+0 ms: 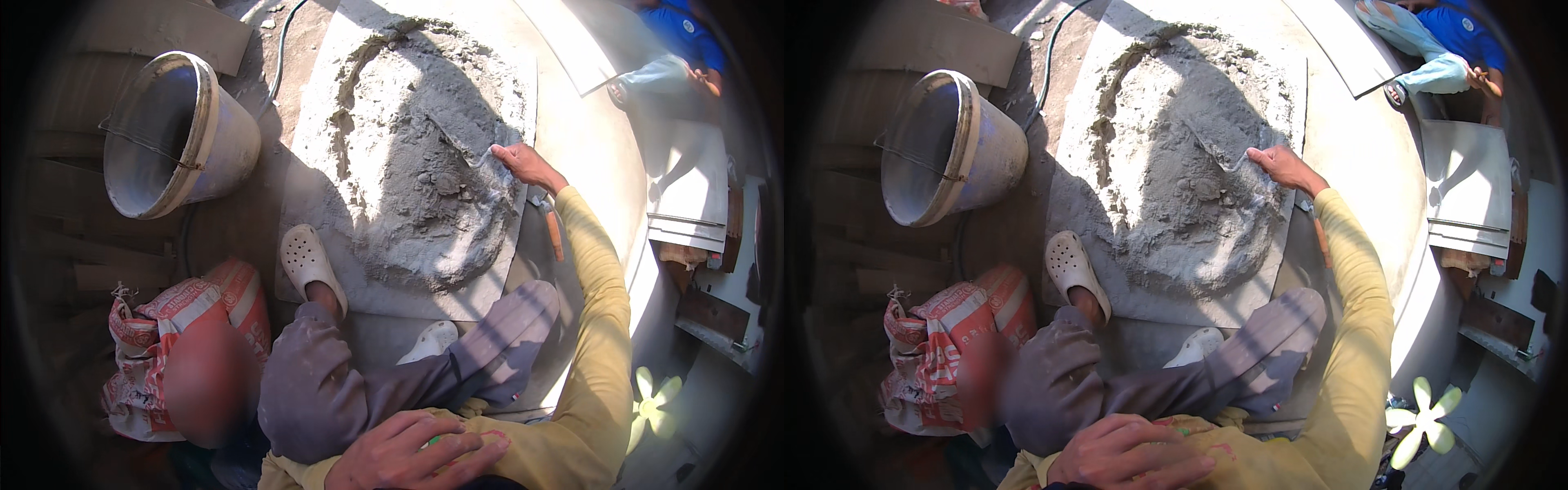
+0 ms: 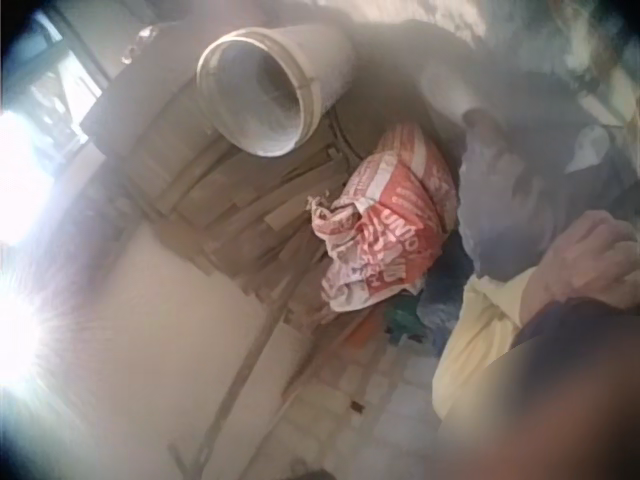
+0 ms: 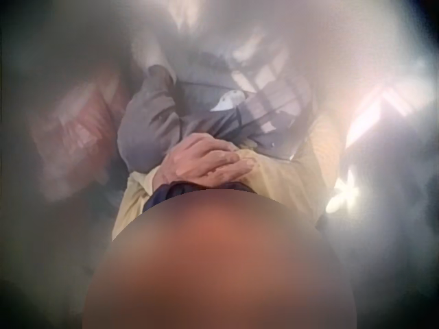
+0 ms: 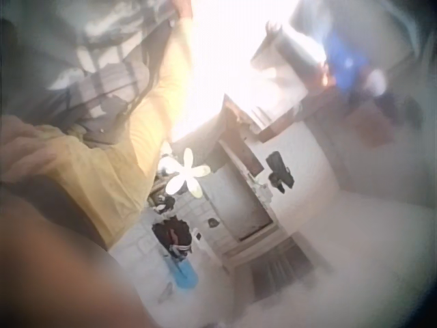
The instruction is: The person attaches a cutting disc to an angle grinder, then uses the grinder on a metal piece. Later, the person sits on the floor and mixes a pile of cement with a trowel.
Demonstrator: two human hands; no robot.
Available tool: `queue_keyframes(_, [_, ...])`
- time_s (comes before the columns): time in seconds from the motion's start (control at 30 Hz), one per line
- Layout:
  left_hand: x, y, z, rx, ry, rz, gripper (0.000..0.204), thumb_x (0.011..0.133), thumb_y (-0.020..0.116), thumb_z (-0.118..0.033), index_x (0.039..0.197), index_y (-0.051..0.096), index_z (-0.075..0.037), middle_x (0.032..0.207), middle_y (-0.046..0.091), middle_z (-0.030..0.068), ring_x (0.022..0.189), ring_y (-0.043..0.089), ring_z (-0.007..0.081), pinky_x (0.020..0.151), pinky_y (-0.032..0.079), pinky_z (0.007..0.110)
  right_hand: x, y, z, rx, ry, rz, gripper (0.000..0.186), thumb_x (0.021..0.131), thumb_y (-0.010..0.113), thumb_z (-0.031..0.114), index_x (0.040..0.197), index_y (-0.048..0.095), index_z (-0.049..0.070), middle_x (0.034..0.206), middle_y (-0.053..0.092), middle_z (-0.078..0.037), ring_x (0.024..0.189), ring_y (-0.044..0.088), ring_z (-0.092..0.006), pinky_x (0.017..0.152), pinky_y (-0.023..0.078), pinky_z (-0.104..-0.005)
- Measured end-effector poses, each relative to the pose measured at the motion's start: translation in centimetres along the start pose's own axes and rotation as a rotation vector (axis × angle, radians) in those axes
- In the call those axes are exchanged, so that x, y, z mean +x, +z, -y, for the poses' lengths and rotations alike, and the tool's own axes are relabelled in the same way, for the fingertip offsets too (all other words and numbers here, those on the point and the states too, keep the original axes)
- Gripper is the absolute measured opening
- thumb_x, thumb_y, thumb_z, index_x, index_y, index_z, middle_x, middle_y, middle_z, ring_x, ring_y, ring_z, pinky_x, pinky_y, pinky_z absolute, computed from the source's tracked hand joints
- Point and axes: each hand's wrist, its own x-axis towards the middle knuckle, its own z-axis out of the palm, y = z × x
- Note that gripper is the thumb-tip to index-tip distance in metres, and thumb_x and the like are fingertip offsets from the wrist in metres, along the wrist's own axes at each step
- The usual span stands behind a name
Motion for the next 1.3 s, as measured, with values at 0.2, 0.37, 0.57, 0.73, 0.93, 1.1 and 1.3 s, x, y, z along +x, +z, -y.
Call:
queue_keyframes(0.2, [1.3,-1.2,1.1,-0.003,0.045,0.04,0.035,0.082,0.076,-0.016,0.117,0.074,-0.014,0.098,0.071,0.0011,0.094,0.069,0.02,0.081,0.054,0.033,-9.5,10.8,1.8,0.655,0.161,-0.033,0.057,0.102,0.061,0.058,0.074,0.052,0.009,0.062,0.05,0.002,0.051,0.044,-0.0056,0.047,0.038,-0.0269])
queue_keyframes(0.37, [3.2,-2.0,2.0,0.115,0.094,0.226,0.042,0.081,0.077,-0.017,0.122,0.073,-0.014,0.1,0.07,0.0025,0.097,0.068,0.021,0.083,0.053,0.035,-14.6,17.4,6.3,1.288,0.284,0.007,0.037,0.105,0.061,0.043,0.103,0.055,0.007,0.068,0.055,0.0,0.045,0.046,-0.0067,0.041,0.039,-0.024])
queue_keyframes(0.57, [7.8,-2.9,4.9,0.256,0.234,0.438,0.052,0.083,0.075,-0.022,0.133,0.066,-0.008,0.108,0.071,0.0037,0.094,0.068,0.0226,0.084,0.053,0.033,-17.1,19.9,11.0,1.355,0.373,-0.199,0.018,0.101,0.06,0.023,0.105,0.053,0.007,0.076,0.057,-0.002,0.051,0.051,-0.0095,0.046,0.043,-0.0279])
queue_keyframes(0.73, [15.4,-1.2,9.3,0.283,0.168,0.782,0.046,0.09,0.075,-0.032,0.126,0.065,-0.005,0.105,0.07,0.0088,0.095,0.068,0.0285,0.084,0.053,0.039,-19.5,17.9,15.8,1.698,0.429,-0.398,0.027,0.103,0.058,0.031,0.113,0.053,0.007,0.094,0.062,-0.004,0.078,0.061,-0.0146,0.067,0.05,-0.0366])
queue_keyframes(0.93, [18.1,8.4,12.3,-0.059,0.437,0.933,0.046,0.09,0.072,-0.028,0.129,0.064,-0.006,0.104,0.07,0.012,0.097,0.071,0.0318,0.084,0.054,0.046,-17.6,20.3,20.1,0.451,0.959,-0.686,0.051,0.106,0.047,0.048,0.137,0.058,0.008,0.135,0.062,-0.011,0.129,0.055,-0.0266,0.109,0.039,-0.0431])
queue_keyframes(1.1, [15.1,8.4,16.7,0.524,0.861,0.988,0.043,0.076,0.075,-0.018,0.117,0.068,-0.007,0.095,0.07,0.0082,0.09,0.072,0.0268,0.074,0.052,0.04,-11.5,29.3,14.7,0.044,1.15,-0.583,0.057,0.106,0.047,0.05,0.124,0.067,0.0,0.122,0.07,-0.019,0.115,0.066,-0.033,0.104,0.045,-0.0421])
queue_keyframes(1.3, [13.6,8.2,16.6,0.405,0.83,0.655,0.031,0.08,0.068,-0.017,0.111,0.07,-0.008,0.082,0.068,0.0041,0.08,0.069,0.0228,0.069,0.049,0.036,-4.4,34.5,9.6,0.584,0.825,-1.047,0.048,0.108,0.047,0.046,0.098,0.055,-0.001,0.079,0.059,-0.014,0.065,0.058,-0.0252,0.066,0.049,-0.0397])
